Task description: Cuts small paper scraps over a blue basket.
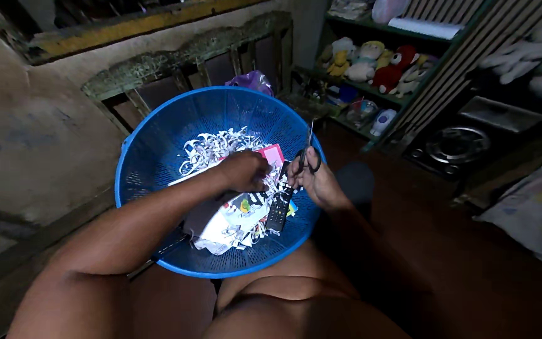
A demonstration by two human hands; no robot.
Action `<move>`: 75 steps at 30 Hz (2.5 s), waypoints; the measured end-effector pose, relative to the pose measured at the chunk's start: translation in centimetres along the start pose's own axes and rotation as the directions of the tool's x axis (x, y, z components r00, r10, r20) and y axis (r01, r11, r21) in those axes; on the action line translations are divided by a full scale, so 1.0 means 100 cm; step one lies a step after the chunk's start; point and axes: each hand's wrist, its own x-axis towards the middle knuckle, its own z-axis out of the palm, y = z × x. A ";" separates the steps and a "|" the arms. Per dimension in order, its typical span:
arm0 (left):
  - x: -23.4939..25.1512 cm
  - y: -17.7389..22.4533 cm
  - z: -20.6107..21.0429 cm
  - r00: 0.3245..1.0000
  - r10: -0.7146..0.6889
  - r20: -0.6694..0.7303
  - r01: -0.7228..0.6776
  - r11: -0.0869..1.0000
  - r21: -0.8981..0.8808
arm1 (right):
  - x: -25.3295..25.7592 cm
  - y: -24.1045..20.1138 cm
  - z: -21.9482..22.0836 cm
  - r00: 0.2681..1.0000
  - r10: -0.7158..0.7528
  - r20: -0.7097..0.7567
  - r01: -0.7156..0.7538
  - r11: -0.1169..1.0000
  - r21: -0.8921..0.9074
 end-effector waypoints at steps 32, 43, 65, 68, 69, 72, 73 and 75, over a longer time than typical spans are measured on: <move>-0.021 -0.003 -0.055 0.844 -0.249 0.476 0.143 0.958 0.247 | 0.009 -0.012 0.015 0.991 -0.079 -0.104 0.058 0.980 -0.191; -0.025 -0.023 -0.010 0.935 -0.163 0.314 0.102 0.974 0.201 | -0.001 0.014 0.002 0.995 0.003 -0.104 -0.018 0.990 -0.143; -0.010 -0.026 -0.004 0.976 -0.078 0.202 0.027 0.970 0.243 | 0.004 0.020 -0.003 0.999 -0.017 -0.048 0.010 0.991 -0.136; -0.008 -0.027 -0.005 0.987 -0.063 0.147 0.022 0.965 0.260 | 0.004 0.021 -0.003 0.999 -0.018 -0.048 0.012 0.991 -0.133; -0.007 -0.028 -0.005 0.989 -0.067 0.134 0.029 0.962 0.272 | 0.005 0.021 -0.003 0.999 -0.021 -0.047 0.015 0.991 -0.134; -0.008 -0.026 -0.014 0.992 -0.090 0.085 0.066 0.966 0.251 | 0.005 0.020 -0.002 0.998 -0.046 -0.047 0.038 0.988 -0.152; -0.008 -0.026 -0.019 0.993 -0.094 0.065 0.078 0.972 0.222 | 0.004 0.019 -0.001 0.997 -0.056 -0.050 0.046 0.985 -0.168; -0.009 -0.022 -0.032 0.990 -0.131 0.057 0.122 0.983 0.139 | 0.003 0.017 0.001 0.993 -0.105 -0.047 0.093 0.973 -0.212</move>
